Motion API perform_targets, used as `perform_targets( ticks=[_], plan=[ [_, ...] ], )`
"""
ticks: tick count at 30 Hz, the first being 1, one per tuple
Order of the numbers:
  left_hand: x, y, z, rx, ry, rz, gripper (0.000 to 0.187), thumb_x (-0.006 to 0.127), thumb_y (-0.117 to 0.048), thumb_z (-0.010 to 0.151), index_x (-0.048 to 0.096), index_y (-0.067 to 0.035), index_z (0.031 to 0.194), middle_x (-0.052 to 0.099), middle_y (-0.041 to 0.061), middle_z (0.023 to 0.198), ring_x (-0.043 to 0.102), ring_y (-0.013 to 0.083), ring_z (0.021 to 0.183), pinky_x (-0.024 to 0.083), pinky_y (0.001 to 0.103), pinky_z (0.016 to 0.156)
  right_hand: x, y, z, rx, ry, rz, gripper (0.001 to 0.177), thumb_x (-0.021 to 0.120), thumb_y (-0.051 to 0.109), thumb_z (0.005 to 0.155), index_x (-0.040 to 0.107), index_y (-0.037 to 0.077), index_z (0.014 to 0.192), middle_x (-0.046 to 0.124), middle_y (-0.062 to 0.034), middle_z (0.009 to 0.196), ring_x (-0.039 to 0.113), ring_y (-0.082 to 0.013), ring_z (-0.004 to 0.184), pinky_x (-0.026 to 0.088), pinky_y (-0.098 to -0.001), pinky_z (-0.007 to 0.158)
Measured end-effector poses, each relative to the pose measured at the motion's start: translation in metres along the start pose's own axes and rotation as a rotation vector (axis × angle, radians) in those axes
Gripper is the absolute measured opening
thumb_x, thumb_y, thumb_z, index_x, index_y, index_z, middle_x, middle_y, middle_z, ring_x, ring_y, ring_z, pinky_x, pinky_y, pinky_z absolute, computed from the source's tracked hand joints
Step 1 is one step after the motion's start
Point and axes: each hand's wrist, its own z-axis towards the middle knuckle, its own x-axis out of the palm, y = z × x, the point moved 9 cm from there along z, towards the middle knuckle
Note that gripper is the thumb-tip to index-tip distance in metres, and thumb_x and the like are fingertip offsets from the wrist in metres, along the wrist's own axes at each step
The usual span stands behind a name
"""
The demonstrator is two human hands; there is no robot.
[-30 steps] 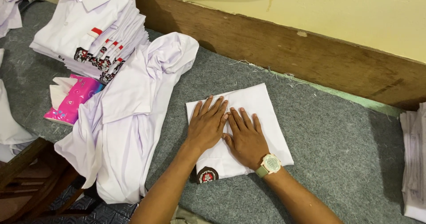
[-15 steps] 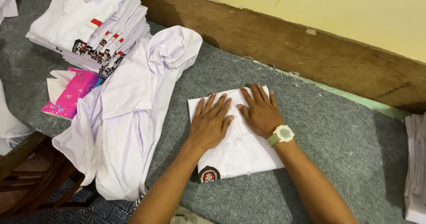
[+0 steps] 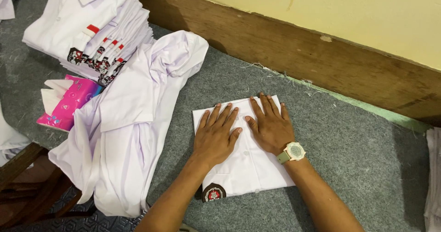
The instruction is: Folding a white collared shirt and trimming loose threads with scissors on a factory work table
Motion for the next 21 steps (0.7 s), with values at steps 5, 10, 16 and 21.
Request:
perform_targets(
  ticks=[5, 10, 16, 21],
  plan=[
    [0.002, 0.004, 0.004, -0.002, -0.004, 0.012, 0.061, 0.032, -0.051, 0.107, 0.037, -0.019, 0.159, 0.036, 0.008, 0.165, 0.024, 0.0321, 0.154, 0.014, 0.053, 0.123, -0.002, -0.001, 0.002, 0.011, 0.019, 0.002, 0.066, 0.018, 0.060, 0.108, 0.026, 0.025, 0.163, 0.029, -0.0109, 0.166, 0.024, -0.0290, 0.156, 0.020, -0.0579, 0.124],
    [0.009, 0.011, 0.005, 0.006, 0.054, -0.038, 0.064, 0.040, -0.052, 0.105, 0.038, -0.017, 0.158, 0.036, 0.010, 0.165, 0.024, 0.0353, 0.155, 0.015, 0.059, 0.124, 0.022, -0.010, 0.009, -0.026, -0.022, -0.041, 0.066, 0.023, 0.059, 0.108, 0.024, 0.024, 0.164, 0.028, -0.0126, 0.168, 0.023, -0.0318, 0.157, 0.019, -0.0606, 0.123],
    [-0.045, -0.049, -0.068, -0.054, -0.028, -0.117, 0.062, 0.048, -0.036, 0.106, 0.035, -0.003, 0.158, 0.027, 0.024, 0.165, 0.016, 0.0489, 0.153, 0.009, 0.072, 0.116, -0.017, 0.028, -0.059, -0.059, 0.001, 0.044, 0.067, 0.034, 0.052, 0.106, 0.025, 0.019, 0.164, 0.020, -0.0175, 0.170, 0.014, -0.0408, 0.156, 0.010, -0.0710, 0.119],
    [0.014, -0.048, -0.107, -0.028, -0.180, 0.245, 0.072, 0.030, -0.056, 0.109, 0.023, -0.008, 0.162, 0.017, 0.015, 0.170, 0.009, 0.0364, 0.157, 0.005, 0.059, 0.123, 0.017, 0.035, -0.090, -0.156, -0.127, 0.079, 0.071, 0.028, 0.061, 0.103, 0.026, 0.022, 0.162, 0.016, -0.0105, 0.171, 0.009, -0.0369, 0.156, 0.009, -0.0712, 0.115]
  ],
)
